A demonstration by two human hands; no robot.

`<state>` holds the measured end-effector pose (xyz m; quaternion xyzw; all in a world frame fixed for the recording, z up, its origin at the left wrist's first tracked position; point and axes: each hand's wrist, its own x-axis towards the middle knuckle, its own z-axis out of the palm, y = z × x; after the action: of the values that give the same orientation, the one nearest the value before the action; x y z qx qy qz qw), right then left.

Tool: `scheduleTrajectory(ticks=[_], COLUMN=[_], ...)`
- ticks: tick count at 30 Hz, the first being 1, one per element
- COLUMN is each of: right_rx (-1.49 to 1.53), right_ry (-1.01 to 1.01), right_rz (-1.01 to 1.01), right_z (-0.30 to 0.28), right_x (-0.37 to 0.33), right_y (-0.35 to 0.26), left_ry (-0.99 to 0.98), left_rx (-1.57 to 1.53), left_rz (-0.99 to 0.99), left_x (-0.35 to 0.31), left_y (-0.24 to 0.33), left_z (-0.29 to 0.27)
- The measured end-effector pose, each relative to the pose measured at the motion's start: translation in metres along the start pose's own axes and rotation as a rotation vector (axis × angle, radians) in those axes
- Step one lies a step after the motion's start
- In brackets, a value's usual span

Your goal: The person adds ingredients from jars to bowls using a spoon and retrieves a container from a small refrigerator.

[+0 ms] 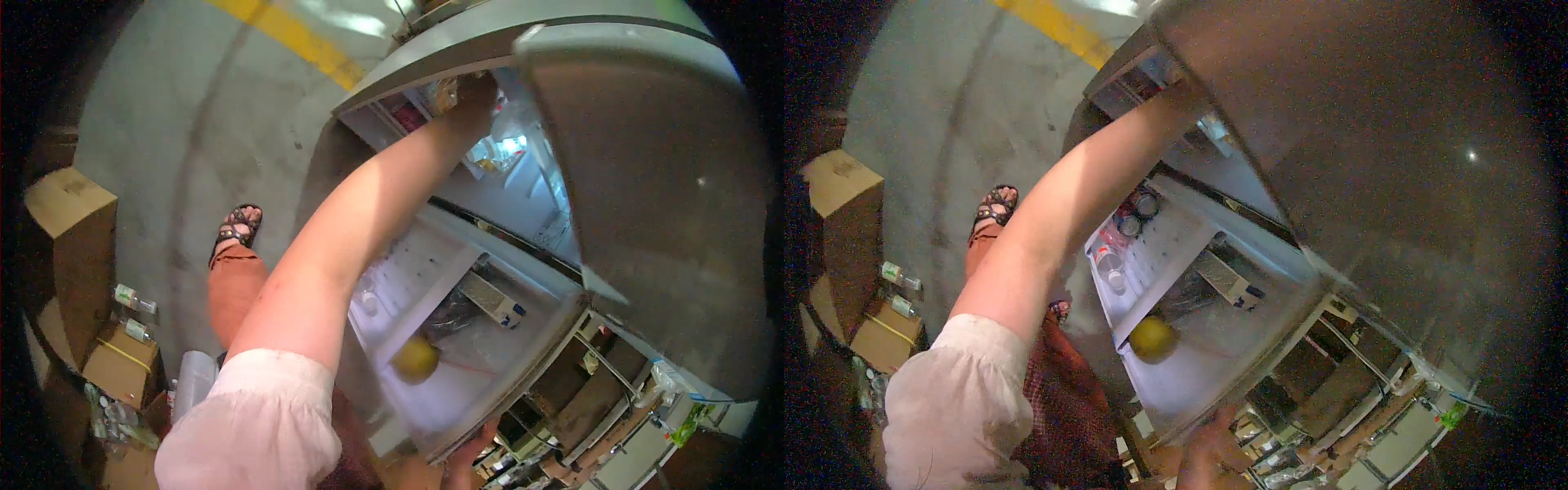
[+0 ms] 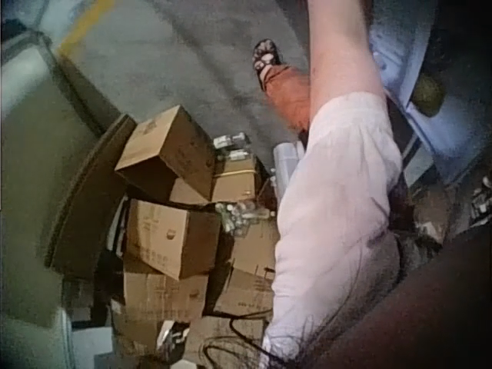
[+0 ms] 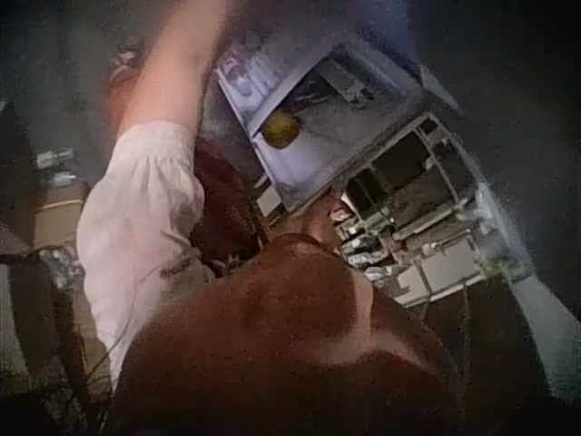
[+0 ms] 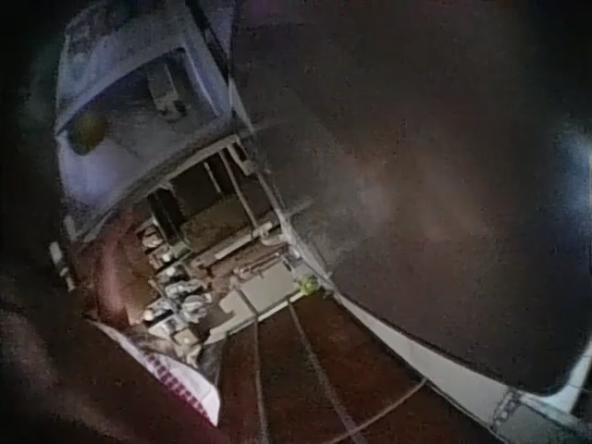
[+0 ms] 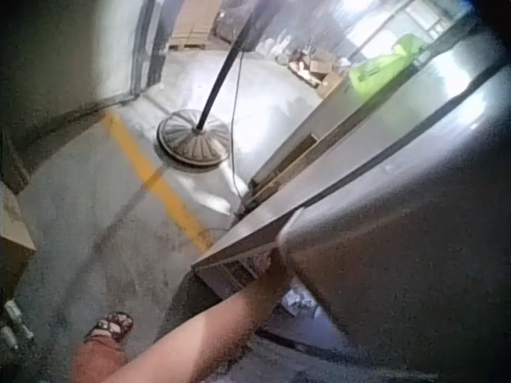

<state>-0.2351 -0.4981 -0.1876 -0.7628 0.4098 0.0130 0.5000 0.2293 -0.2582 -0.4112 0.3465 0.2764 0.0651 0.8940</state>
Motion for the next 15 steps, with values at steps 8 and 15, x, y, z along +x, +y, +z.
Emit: scheduleTrajectory(ticks=[8, 15], right_rx=[-0.817, -0.266], right_ry=[-0.321, -0.087], right_rz=[-0.761, -0.286], right_z=[0.021, 0.008], right_x=[0.013, 0.022], right_y=[-0.029, -0.023], left_ry=[-0.07, -0.045], left_rx=[-0.274, -0.449], left_rz=[-0.264, -0.389], left_x=[0.023, 0.014], left_y=[-0.006, -0.044], left_z=[0.002, 0.023])
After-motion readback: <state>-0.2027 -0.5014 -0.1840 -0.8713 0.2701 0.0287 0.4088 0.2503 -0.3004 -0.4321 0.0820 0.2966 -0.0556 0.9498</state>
